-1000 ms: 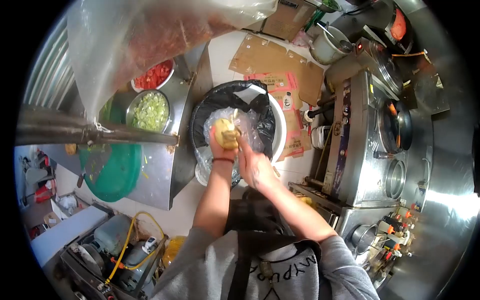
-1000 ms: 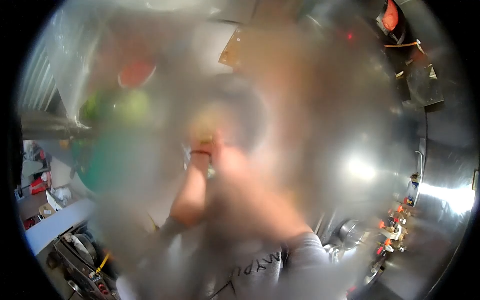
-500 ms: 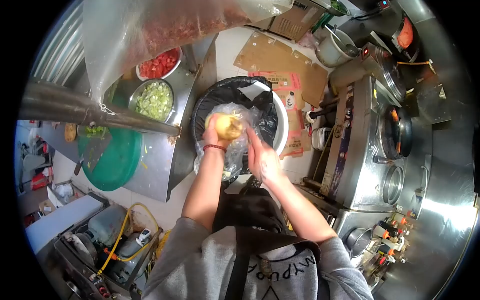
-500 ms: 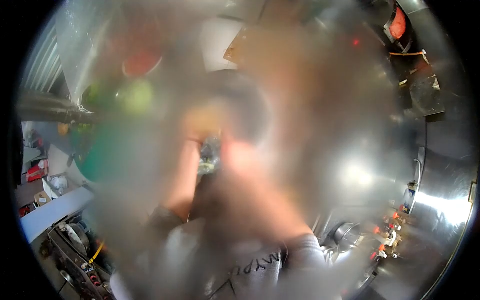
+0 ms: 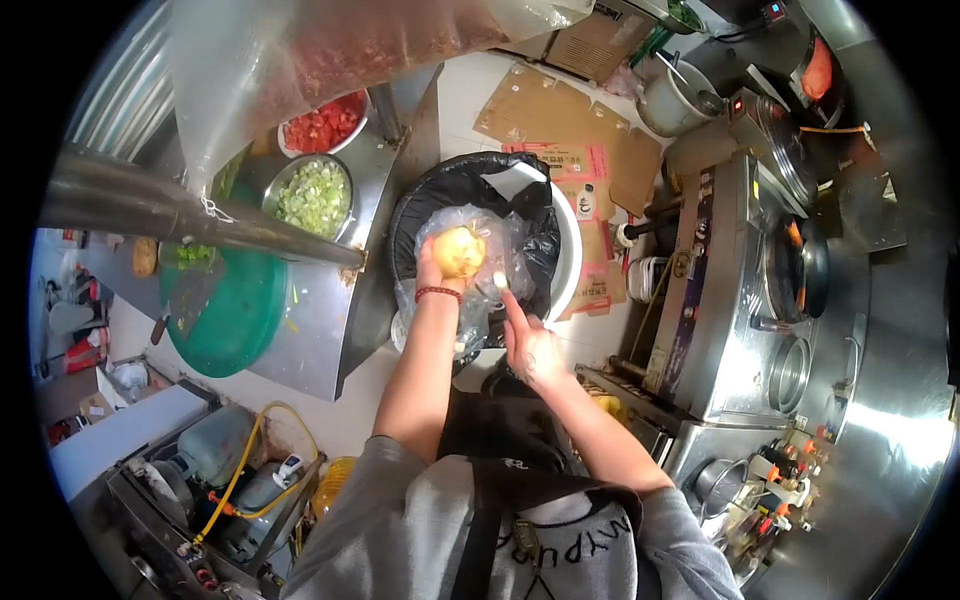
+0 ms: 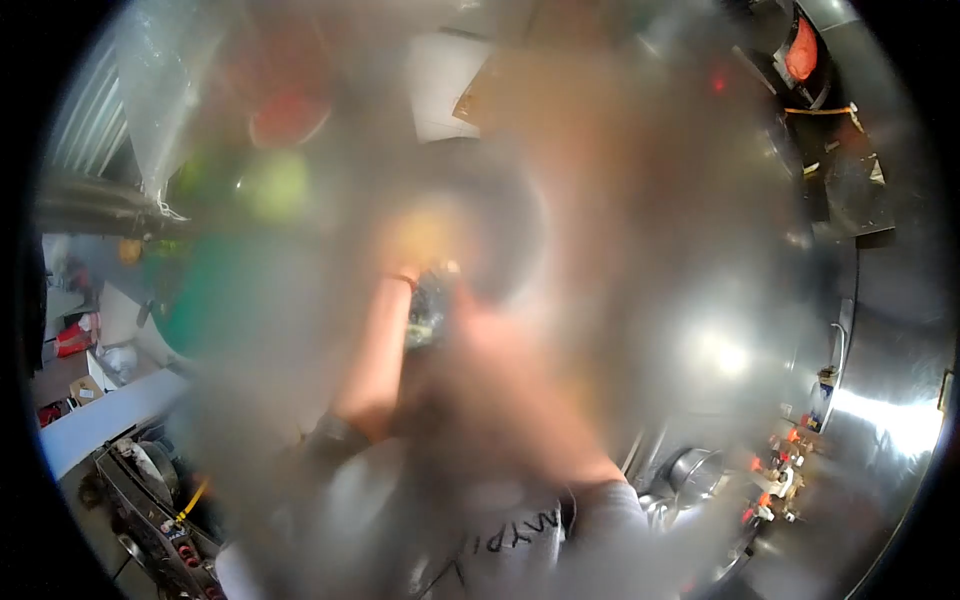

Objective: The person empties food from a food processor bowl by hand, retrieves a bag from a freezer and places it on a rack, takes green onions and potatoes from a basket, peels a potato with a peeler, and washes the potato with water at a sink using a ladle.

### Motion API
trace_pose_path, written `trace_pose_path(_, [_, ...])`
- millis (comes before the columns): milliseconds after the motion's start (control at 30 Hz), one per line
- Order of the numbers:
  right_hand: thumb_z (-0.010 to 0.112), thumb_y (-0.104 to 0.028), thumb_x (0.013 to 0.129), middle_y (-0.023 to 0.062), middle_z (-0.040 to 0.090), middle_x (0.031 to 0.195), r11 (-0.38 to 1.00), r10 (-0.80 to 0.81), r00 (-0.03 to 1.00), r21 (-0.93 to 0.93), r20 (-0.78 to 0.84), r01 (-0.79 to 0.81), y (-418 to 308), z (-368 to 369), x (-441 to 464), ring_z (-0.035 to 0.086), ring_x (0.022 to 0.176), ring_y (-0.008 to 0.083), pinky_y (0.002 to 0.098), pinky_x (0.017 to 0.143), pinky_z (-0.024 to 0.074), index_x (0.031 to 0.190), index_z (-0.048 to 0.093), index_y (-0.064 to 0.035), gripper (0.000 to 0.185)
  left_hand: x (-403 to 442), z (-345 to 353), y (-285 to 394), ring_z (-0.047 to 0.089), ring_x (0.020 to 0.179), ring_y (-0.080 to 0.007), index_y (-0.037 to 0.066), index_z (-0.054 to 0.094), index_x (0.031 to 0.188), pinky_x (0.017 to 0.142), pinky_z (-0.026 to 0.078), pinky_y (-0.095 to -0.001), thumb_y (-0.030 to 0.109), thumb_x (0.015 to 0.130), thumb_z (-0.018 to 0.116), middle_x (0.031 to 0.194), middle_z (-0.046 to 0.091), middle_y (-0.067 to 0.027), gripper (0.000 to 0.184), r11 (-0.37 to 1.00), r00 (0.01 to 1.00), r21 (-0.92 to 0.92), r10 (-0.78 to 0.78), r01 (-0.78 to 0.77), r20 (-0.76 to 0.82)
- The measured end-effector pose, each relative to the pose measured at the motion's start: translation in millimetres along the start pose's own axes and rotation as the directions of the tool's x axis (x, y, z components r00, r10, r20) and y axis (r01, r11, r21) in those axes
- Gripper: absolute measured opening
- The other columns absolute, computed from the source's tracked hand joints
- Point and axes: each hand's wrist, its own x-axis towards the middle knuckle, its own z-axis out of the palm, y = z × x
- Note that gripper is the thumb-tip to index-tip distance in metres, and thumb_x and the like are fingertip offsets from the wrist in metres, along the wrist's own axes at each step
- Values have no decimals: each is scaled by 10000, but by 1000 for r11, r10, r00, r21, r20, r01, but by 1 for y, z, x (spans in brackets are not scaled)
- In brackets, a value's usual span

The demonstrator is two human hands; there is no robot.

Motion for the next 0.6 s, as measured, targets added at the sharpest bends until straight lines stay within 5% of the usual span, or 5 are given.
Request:
trace_pose_path(100, [477, -56, 864, 257, 596, 773, 955, -97, 942, 238, -320, 179, -5, -9, 33, 600, 688, 412, 461, 621, 499, 1304, 420, -86, 445, -8, 9, -7, 609, 941, -321, 57, 547, 1117, 790, 500, -512, 505, 866, 438, 1088, 609, -122, 525, 965, 956, 225, 185, -133, -229])
trace_pose_path(400, [500, -51, 845, 271, 581, 721, 969, -38, 962, 225, -269, 102, -12, -5, 35, 600, 692, 423, 449, 616, 490, 1306, 405, -43, 470, 1, -3, 1, 619, 885, -280, 89, 576, 1054, 783, 502, -503, 433, 824, 537, 1029, 625, -100, 417, 923, 938, 304, 298, -235, -179])
trace_pose_path(467, [497, -29, 841, 270, 578, 719, 977, 18, 984, 211, -179, 21, -29, -12, 36, 594, 696, 427, 445, 613, 482, 1288, 431, -29, 452, 27, -30, 7, 624, 857, -266, 104, 585, 1022, 765, 508, -477, 430, 817, 536, 988, 639, -70, 388, 941, 970, 250, 200, -229, 136])
trace_pose_path(567, [479, -16, 856, 292, 588, 1018, 975, -184, 958, 86, -222, 207, -9, 13, 2, 572, 1020, 391, 388, 858, 468, 1284, 429, -6, 431, -5, 0, 14, 608, 889, -278, 108, 600, 1023, 798, 502, -443, 442, 794, 550, 999, 636, -76, 408, 992, 984, -104, 87, -71, 157])
trace_pose_path(600, [465, -49, 882, 275, 553, 1145, 884, 99, 995, 459, -2, -87, -5, 23, -12, 482, 1180, 353, 371, 966, 394, 1300, 410, -7, 424, -8, 3, 17, 594, 916, -287, 100, 595, 1034, 810, 495, -445, 465, 797, 541, 1022, 625, -90, 438, 990, 976, -139, 68, -39, 209])
